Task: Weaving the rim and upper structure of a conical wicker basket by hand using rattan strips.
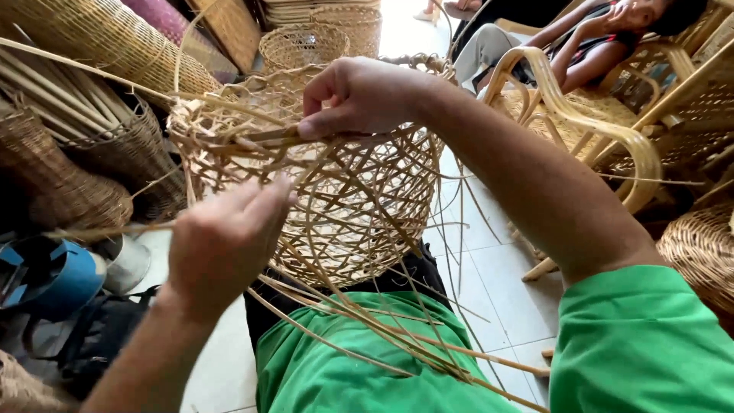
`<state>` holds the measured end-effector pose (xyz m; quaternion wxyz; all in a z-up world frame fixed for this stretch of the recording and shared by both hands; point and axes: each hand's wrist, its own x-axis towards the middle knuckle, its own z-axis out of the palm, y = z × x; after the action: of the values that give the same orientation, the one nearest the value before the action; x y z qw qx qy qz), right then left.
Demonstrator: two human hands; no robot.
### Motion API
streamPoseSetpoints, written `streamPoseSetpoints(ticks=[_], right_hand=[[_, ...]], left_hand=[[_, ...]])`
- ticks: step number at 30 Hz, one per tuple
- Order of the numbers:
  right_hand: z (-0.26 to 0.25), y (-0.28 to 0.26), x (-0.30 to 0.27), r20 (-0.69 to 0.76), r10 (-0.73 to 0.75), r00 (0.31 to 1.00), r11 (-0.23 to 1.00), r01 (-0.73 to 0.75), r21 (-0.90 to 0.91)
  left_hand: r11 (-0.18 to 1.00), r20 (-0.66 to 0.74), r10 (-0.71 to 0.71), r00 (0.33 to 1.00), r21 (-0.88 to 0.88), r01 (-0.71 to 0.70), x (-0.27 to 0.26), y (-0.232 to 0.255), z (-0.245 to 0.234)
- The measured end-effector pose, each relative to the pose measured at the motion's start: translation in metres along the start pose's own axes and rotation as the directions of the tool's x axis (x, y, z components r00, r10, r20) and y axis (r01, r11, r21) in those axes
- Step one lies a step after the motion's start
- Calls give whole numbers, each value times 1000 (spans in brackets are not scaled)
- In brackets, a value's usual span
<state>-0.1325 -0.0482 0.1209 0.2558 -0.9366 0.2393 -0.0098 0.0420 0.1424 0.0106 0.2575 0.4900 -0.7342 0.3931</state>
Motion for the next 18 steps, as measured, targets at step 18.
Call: streamPoseSetpoints(ticks=[18], right_hand=[[-7, 16, -8, 57, 28, 998, 994, -34, 101]], left_hand=[[874, 407, -356, 841, -173, 453, -75, -66, 1]])
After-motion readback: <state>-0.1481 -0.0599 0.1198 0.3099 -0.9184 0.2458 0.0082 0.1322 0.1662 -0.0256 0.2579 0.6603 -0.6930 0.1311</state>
